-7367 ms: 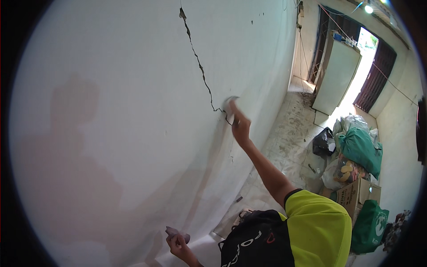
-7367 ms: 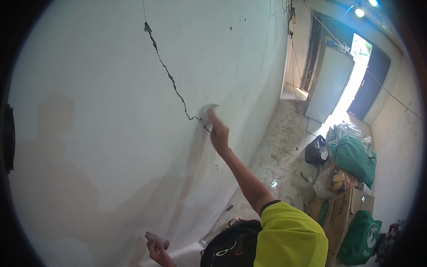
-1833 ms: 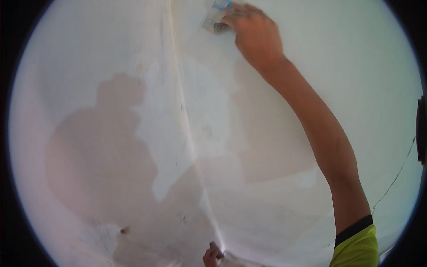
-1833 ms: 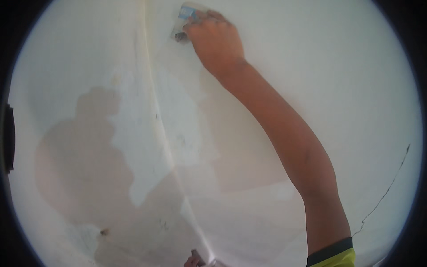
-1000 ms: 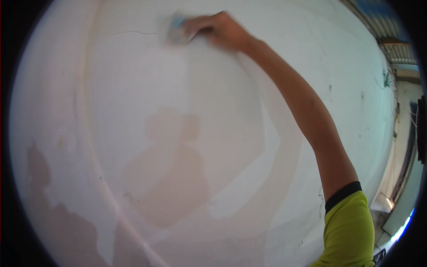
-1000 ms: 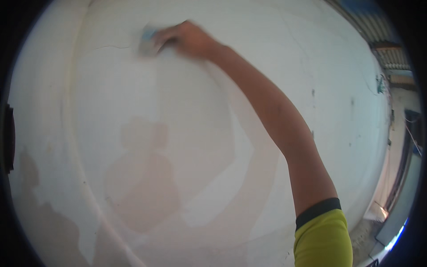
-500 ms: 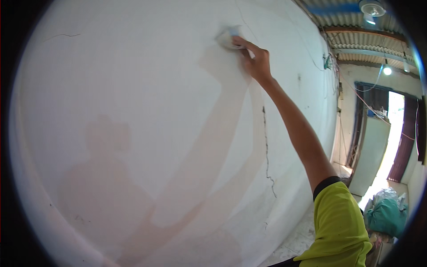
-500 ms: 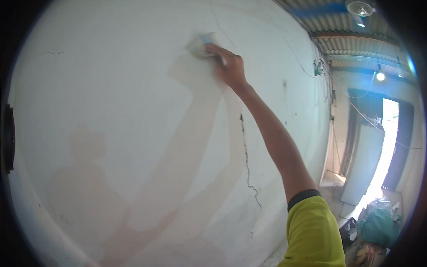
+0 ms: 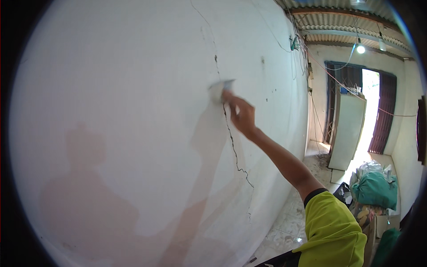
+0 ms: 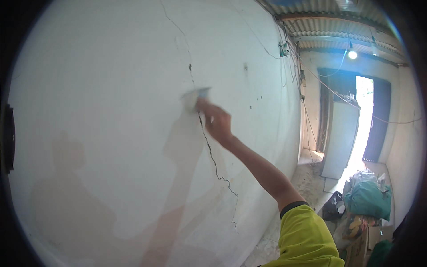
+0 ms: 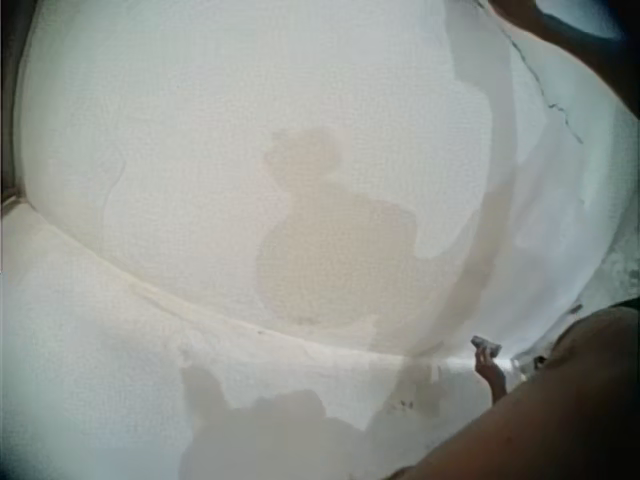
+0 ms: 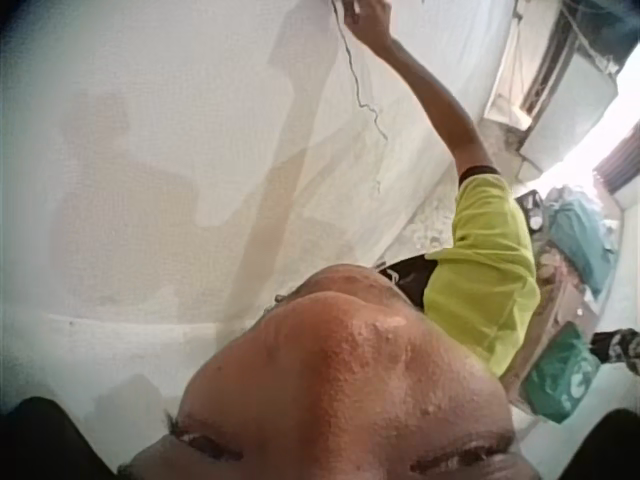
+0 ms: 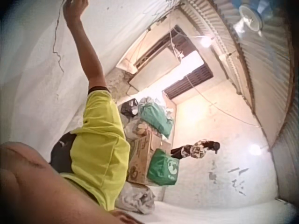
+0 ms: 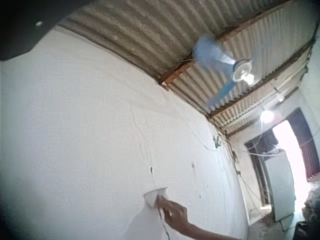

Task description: The person smooths the surface of a wall with a piece of sandpaper, focusing on an area around a vertical crack.

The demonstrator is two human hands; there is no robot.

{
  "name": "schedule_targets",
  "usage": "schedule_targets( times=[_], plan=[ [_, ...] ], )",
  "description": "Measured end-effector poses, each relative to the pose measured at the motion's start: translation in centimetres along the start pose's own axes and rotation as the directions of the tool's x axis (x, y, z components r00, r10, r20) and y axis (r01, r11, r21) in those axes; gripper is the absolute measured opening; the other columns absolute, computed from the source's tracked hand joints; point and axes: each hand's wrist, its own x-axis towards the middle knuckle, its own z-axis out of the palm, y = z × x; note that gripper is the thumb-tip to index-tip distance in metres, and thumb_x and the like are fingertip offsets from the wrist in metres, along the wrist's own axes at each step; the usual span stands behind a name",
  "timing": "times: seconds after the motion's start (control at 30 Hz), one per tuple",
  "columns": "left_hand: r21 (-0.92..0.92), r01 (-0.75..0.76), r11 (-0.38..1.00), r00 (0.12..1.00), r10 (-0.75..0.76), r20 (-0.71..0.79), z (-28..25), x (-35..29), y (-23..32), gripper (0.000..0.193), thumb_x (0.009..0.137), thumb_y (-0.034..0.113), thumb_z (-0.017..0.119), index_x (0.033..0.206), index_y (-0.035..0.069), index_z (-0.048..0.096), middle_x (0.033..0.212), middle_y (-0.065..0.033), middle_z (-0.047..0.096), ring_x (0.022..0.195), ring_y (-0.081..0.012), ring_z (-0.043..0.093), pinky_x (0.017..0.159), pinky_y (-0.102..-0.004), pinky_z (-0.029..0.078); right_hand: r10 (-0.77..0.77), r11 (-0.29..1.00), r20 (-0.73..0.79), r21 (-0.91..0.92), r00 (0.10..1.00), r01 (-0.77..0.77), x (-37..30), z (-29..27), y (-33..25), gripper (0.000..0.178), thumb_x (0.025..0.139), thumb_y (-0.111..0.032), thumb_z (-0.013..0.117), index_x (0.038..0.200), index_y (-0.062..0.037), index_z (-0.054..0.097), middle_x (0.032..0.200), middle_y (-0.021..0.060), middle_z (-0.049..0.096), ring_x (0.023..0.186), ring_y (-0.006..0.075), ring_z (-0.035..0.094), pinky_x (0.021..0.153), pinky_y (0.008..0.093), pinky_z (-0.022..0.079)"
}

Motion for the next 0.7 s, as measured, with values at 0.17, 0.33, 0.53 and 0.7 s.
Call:
schedule_targets(
  times=[0.17,0.33,0.53,0.7],
  plan=[
    [0.115,-0.071,0.991,0.997,0.070,0.015,0.8,0.9,-0.9,0.018,0.093,0.005,0.057,0.107,-0.003,0.066,0.098,-0.0147,0.068,0.084,-0.0235,0.066,0.075,-0.0369,0.057,0.025,0.998,0.001,-0.059,1.000,-0.025,-2.1,-3.1,7.7,0.037,0.082,0.011,0.053,0.112,-0.0048,0.067,0.111,0.0109,0.072,0.101,0.0275,0.070,0.085,0.0346,0.056],
    [0.055,-0.002,0.998,1.000,0.001,0.022,0.6,1.7,-3.0,0.022,0.092,0.009,0.062,0.111,-0.002,0.066,0.104,-0.0134,0.067,0.086,-0.0221,0.065,0.075,-0.0354,0.056,0.529,0.828,0.042,-0.245,0.847,-0.505,-5.4,-1.4,2.8,0.029,0.081,0.000,0.061,0.108,-0.0069,0.069,0.101,0.0130,0.072,0.081,0.0311,0.071,0.079,0.0385,0.055],
    [-0.054,0.105,0.993,0.970,-0.090,0.227,6.3,1.5,1.9,0.021,0.098,0.014,0.055,0.102,-0.005,0.065,0.084,-0.0059,0.061,0.074,-0.0163,0.055,0.068,-0.0335,0.047,0.022,0.996,0.076,-0.091,0.997,-0.015,-13.0,-4.1,2.2,0.023,0.082,0.013,0.057,0.098,-0.0007,0.068,0.096,0.0146,0.074,0.081,0.0260,0.073,0.074,0.0300,0.057],
    [0.117,-0.073,0.990,0.939,0.028,0.343,8.3,0.7,4.6,0.016,0.093,0.005,0.055,0.104,-0.004,0.062,0.104,-0.0097,0.060,0.100,-0.0212,0.058,0.089,-0.0345,0.046,0.524,0.845,0.011,-0.134,0.852,-0.518,-17.9,-4.6,-2.9,0.011,0.087,0.005,0.061,0.084,-0.0004,0.052,0.068,0.0179,0.056,0.056,0.0318,0.058,0.054,0.0310,0.044]
  ],
)
